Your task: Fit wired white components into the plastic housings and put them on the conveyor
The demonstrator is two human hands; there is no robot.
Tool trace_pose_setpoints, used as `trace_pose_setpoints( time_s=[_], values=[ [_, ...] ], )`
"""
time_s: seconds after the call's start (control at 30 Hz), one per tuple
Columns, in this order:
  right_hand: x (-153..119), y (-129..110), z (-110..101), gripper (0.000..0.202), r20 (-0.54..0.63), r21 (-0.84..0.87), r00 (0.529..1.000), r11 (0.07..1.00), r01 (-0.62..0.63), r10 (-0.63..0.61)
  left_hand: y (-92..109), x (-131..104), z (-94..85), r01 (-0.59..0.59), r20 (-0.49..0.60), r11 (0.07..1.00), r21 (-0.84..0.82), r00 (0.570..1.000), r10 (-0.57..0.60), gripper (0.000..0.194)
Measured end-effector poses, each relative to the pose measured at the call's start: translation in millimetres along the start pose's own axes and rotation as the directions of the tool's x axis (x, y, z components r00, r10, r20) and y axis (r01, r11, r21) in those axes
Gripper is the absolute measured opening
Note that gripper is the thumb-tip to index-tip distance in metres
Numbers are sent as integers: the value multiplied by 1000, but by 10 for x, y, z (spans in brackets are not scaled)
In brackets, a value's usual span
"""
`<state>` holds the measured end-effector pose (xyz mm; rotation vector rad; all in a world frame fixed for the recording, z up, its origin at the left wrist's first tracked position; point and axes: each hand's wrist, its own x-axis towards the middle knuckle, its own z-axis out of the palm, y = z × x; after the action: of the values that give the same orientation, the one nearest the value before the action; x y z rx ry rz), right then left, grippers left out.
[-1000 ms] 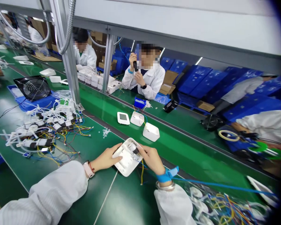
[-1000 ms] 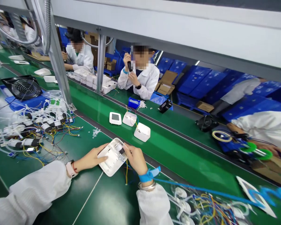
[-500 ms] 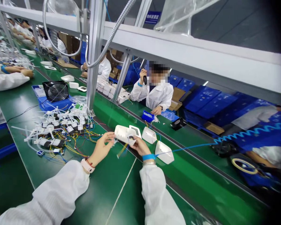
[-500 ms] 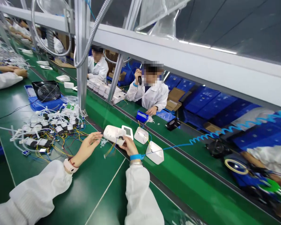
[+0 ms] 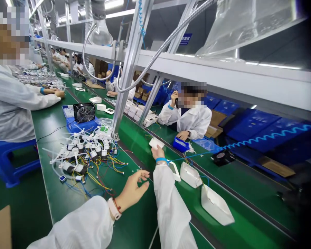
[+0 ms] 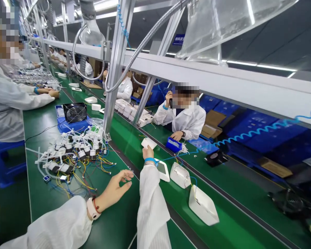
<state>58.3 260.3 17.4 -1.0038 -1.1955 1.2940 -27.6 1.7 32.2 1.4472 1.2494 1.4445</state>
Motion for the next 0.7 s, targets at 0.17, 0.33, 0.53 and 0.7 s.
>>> trace_pose_setpoints(
  time_s=[0.17,0.33,0.53,0.7],
  values=[
    [-162,40,-206,27,-19,-120,999,992,-46,44,4,-6,-17,-18,11,1000,5,1000,18,25],
    [-836,158,-404,22,92,-299,991,947,119,-96,9,110,-204,-92,-213,993,-75,974,74,19],
    [-1387,234,-491,18,301,-501,937,806,315,-179,264,35,-285,-162,-274,987,13,949,159,15],
    [-1368,314,-502,19,392,-550,893,722,419,-220,651,-338,-255,-588,319,726,357,807,497,16]
  ],
)
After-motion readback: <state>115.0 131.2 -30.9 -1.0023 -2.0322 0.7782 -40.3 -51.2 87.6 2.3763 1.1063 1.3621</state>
